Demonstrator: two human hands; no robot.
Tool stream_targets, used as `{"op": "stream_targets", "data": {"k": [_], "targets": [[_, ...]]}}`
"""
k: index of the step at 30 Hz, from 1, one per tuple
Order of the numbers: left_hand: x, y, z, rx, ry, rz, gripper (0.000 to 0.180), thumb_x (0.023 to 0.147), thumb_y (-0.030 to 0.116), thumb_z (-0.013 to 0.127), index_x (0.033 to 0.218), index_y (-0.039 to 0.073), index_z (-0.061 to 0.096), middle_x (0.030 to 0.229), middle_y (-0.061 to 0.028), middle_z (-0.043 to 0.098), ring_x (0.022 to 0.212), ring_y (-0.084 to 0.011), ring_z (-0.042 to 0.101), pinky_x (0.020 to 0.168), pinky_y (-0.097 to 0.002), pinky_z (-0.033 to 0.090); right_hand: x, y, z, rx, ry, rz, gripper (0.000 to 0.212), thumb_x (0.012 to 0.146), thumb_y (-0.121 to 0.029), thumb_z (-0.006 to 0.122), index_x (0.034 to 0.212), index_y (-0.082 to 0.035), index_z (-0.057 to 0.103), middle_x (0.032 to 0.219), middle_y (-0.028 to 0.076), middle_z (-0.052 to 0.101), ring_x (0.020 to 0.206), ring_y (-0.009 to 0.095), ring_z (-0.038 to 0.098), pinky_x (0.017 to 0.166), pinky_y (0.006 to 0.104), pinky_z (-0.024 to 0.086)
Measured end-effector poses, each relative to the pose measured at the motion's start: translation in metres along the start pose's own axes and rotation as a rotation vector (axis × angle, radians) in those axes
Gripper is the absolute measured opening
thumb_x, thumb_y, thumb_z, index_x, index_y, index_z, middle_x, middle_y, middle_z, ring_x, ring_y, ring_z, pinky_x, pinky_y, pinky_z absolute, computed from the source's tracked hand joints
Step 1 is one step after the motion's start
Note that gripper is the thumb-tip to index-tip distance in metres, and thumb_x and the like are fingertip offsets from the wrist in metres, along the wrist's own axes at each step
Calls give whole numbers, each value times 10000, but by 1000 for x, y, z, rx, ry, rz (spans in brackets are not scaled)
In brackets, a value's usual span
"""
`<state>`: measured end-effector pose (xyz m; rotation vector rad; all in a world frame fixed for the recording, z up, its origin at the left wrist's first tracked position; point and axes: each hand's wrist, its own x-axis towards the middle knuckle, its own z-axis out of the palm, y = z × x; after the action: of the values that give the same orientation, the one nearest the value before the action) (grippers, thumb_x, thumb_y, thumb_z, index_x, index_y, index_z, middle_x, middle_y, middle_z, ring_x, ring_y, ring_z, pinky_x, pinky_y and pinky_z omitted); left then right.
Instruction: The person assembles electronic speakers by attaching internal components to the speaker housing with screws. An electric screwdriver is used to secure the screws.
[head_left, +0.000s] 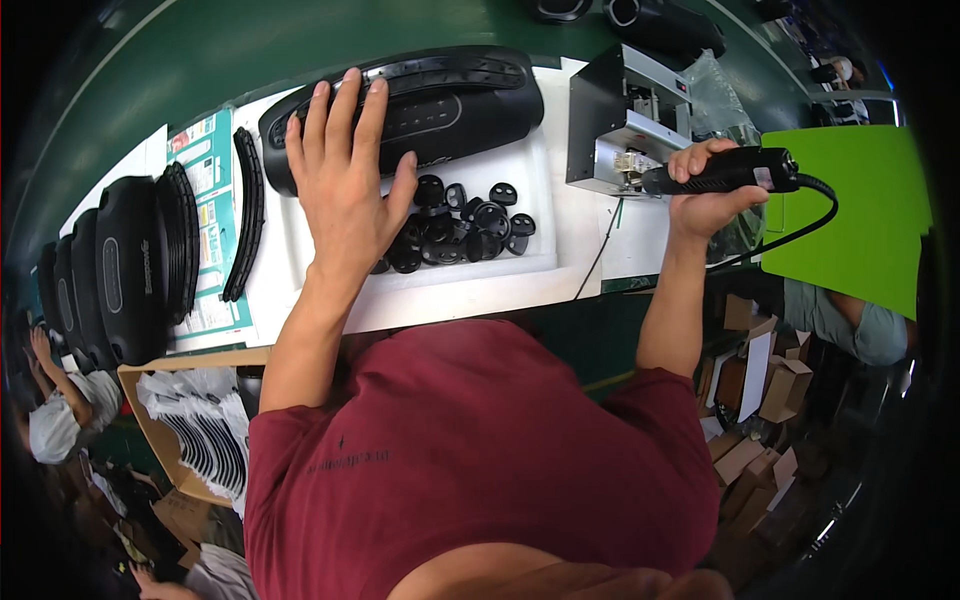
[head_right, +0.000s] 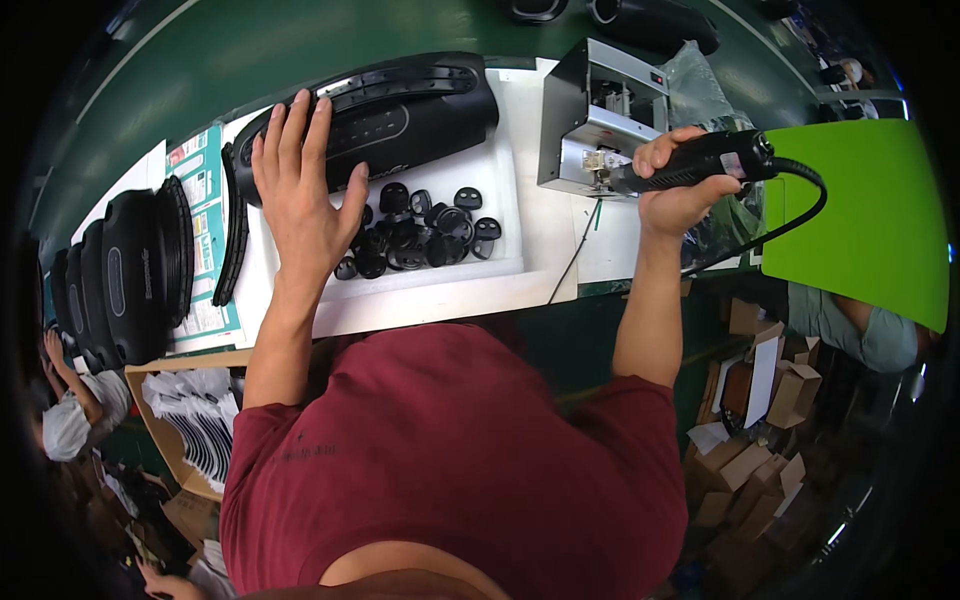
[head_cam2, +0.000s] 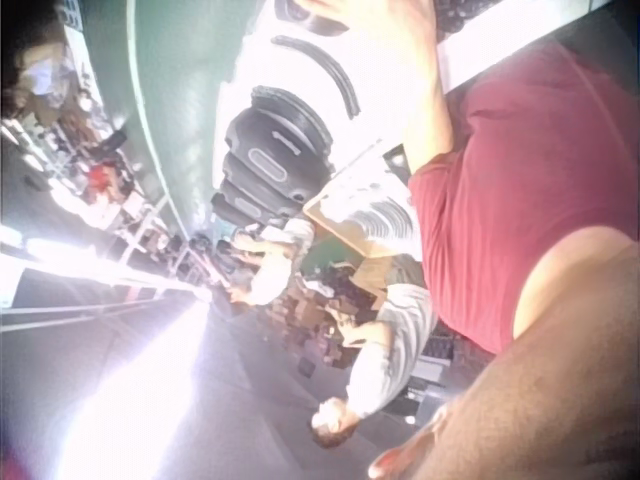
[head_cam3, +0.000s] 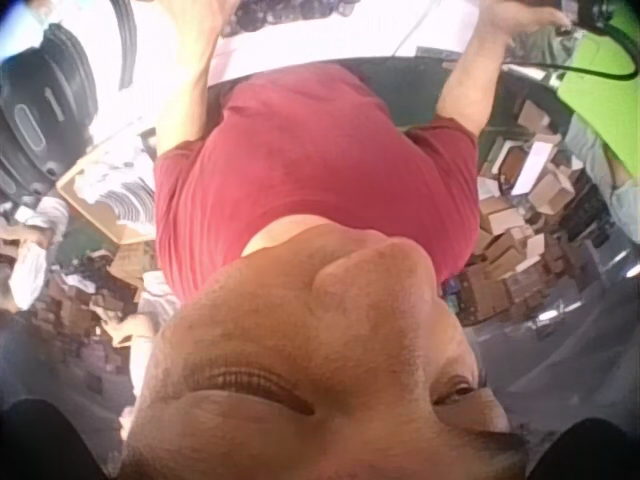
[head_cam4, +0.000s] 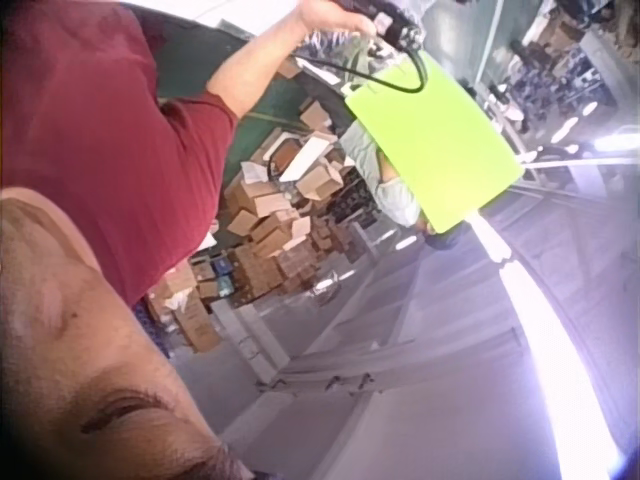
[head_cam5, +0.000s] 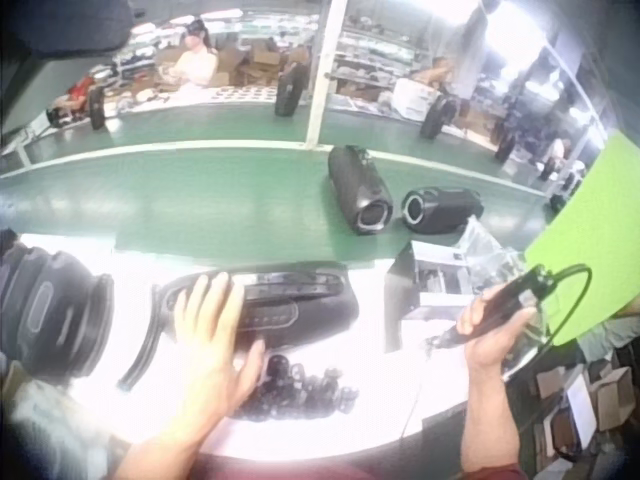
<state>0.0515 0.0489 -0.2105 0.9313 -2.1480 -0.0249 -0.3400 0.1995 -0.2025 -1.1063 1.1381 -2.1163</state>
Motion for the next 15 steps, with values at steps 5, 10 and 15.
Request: {"op": "stream_targets", "data": {"k": [5, 10, 15], "targets": [[-2, -1, -12, 23, -21, -31, 808, 838, 217, 807, 1577, 84, 506, 1634, -166, 478, 1526, -408, 400, 1241, -608, 253, 11, -19, 43, 245, -112, 93, 1056, 737, -1036, 482, 1171, -93, 680, 746, 20, 552, 627, 163, 514, 602, 329, 403], [-5, 3, -7, -69, -66, -44, 858, 780, 247, 833, 1560, 94, 513, 1655, -182, 429, 1530, -434, 368, 1245, -644, 221, 33, -50, 159, 410, -335, -94, 1119, 638, -1071, 526, 1203, -116, 674, 777, 0, 527, 601, 133, 467, 586, 309, 377], [-8, 2, -13, -81, -57, -43, 822, 795, 254, 832, 1539, 85, 526, 1644, -190, 429, 1524, -435, 374, 1231, -655, 261, 47, -27, 306, 549, -696, -115, 1195, 591, -1097, 518, 1214, -84, 639, 805, -4, 509, 626, 124, 457, 624, 318, 371]]}}
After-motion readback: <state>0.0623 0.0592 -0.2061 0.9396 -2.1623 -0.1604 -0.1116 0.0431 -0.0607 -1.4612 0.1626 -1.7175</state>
